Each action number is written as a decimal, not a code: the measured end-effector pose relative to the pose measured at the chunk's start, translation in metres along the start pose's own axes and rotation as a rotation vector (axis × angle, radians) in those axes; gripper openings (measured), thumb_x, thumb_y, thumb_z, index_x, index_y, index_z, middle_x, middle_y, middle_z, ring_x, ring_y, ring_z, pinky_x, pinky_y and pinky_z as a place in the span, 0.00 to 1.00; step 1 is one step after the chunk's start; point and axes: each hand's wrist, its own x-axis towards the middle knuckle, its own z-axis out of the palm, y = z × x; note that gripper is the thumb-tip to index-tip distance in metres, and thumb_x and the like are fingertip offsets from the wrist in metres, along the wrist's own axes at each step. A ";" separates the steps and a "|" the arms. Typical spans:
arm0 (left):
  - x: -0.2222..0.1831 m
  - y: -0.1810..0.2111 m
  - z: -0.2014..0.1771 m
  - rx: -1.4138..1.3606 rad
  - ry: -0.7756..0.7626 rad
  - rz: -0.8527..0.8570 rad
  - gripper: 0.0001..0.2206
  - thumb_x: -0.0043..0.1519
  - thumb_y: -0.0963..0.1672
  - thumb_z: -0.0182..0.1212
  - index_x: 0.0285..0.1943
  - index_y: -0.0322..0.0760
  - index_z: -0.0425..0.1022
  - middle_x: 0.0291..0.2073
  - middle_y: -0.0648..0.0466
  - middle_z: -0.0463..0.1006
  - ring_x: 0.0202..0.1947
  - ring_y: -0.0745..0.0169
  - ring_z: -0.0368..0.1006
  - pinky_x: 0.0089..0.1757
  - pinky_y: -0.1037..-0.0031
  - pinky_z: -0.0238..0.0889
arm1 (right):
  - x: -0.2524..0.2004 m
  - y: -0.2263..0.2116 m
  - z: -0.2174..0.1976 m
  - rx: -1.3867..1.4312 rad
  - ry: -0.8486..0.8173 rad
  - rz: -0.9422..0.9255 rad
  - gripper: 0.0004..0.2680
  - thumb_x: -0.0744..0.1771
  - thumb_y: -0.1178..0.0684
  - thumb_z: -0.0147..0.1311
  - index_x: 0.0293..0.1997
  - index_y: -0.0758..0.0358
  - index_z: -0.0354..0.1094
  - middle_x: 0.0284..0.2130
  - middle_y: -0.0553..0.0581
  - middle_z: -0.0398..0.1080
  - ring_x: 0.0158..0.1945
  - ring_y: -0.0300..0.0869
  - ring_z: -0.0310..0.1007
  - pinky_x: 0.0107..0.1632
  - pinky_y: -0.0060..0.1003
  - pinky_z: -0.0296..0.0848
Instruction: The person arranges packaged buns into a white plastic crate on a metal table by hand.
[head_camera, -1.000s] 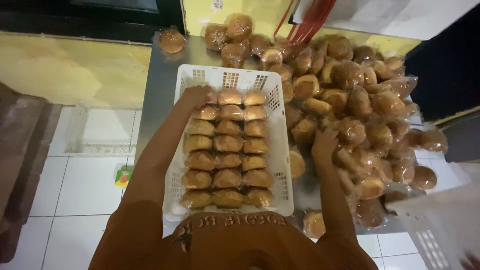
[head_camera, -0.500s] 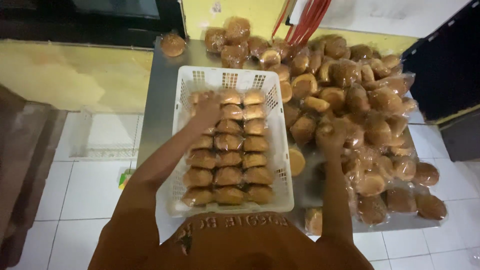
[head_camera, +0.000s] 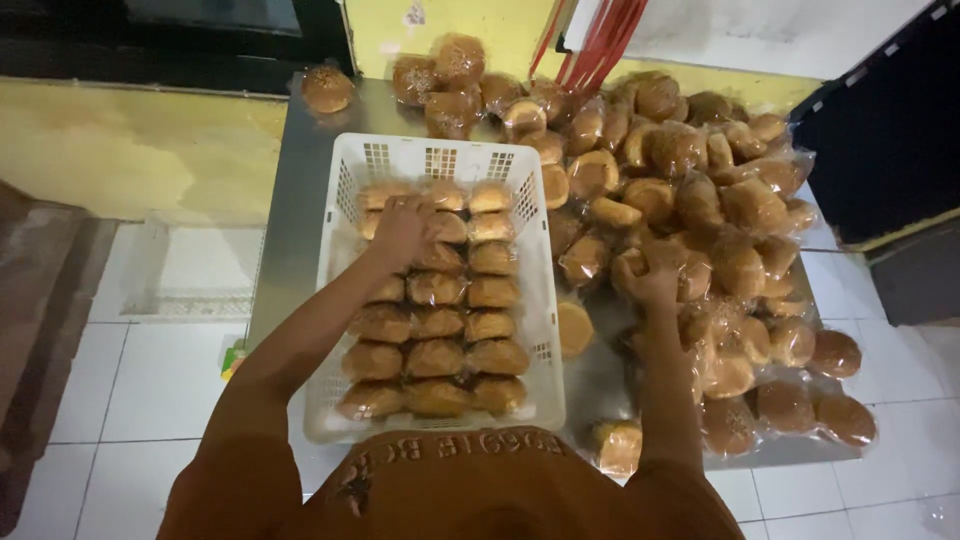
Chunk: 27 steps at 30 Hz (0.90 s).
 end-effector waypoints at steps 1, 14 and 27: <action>0.001 -0.005 0.004 0.025 0.020 0.036 0.17 0.63 0.51 0.60 0.60 0.52 0.77 0.62 0.48 0.71 0.66 0.43 0.61 0.60 0.46 0.50 | 0.004 -0.002 -0.003 0.053 -0.050 0.057 0.18 0.62 0.50 0.67 0.55 0.64 0.73 0.44 0.67 0.74 0.47 0.61 0.75 0.50 0.52 0.74; 0.001 -0.062 0.013 -0.120 0.291 -0.119 0.08 0.68 0.46 0.61 0.47 0.40 0.83 0.48 0.52 0.83 0.51 0.54 0.75 0.69 0.43 0.47 | 0.037 0.050 0.035 -0.045 -0.407 0.341 0.10 0.66 0.47 0.62 0.43 0.63 0.78 0.33 0.71 0.75 0.37 0.64 0.75 0.40 0.55 0.74; -0.005 0.000 -0.048 -0.247 0.377 -0.061 0.10 0.62 0.44 0.61 0.50 0.45 0.84 0.40 0.46 0.81 0.46 0.44 0.74 0.57 0.49 0.56 | 0.094 -0.071 -0.016 0.452 0.301 0.447 0.05 0.70 0.59 0.59 0.37 0.71 0.76 0.29 0.56 0.75 0.32 0.37 0.69 0.35 0.35 0.68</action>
